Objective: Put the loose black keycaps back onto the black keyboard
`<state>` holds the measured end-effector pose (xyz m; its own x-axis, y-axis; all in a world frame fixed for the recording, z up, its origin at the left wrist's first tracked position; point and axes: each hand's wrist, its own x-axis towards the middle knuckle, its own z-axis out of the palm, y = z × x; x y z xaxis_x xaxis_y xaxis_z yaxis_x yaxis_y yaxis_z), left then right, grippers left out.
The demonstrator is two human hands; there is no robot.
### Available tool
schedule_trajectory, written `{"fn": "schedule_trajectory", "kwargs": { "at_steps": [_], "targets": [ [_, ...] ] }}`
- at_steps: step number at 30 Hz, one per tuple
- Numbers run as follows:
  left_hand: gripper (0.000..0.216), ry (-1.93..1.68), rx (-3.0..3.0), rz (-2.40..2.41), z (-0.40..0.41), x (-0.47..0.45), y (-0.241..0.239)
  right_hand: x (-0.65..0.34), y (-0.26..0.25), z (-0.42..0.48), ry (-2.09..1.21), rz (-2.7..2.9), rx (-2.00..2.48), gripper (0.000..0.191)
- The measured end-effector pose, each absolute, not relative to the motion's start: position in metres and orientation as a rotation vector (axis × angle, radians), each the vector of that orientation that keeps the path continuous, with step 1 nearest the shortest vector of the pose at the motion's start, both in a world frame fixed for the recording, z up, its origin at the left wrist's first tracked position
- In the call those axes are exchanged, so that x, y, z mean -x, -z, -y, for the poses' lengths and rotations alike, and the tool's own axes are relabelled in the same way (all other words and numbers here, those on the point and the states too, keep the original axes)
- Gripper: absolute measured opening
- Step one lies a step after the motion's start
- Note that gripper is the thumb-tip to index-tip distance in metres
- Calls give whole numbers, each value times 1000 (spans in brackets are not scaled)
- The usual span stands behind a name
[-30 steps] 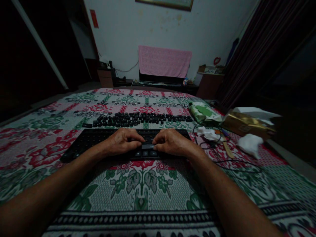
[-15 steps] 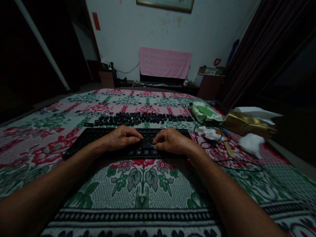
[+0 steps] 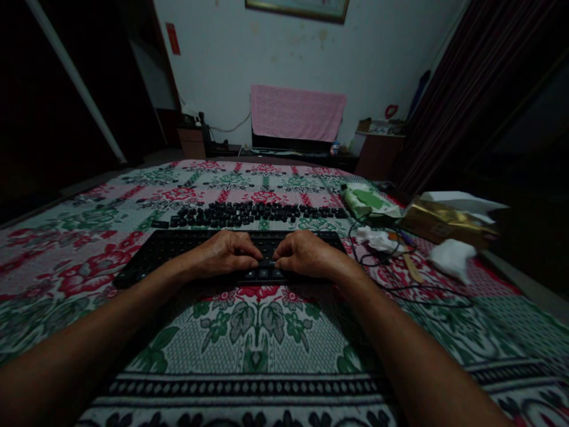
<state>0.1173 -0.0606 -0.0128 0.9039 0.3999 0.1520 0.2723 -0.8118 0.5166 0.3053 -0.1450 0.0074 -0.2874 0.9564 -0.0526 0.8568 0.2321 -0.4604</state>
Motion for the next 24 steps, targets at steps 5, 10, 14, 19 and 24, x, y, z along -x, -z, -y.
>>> {"fn": "schedule_trajectory", "kwargs": {
  "at_steps": [5,10,14,19,24],
  "targets": [
    [24,-339,-2596,-515,60,-119,15,-307,-5,143,-576,2292,1679,21],
    [23,-356,-2557,-526,60,-120,17,-309,-2,142,-589,2271,1720,23],
    [24,-317,-2454,-525,58,-119,15,-308,-1,141,-561,2269,1735,24],
    [26,-272,-2305,-538,52,-114,12,-306,-1,141,-550,2269,1723,23],
    [28,-254,-2398,-473,49,-111,11,-306,-1,141,-530,2301,1720,24]
  ]
}}
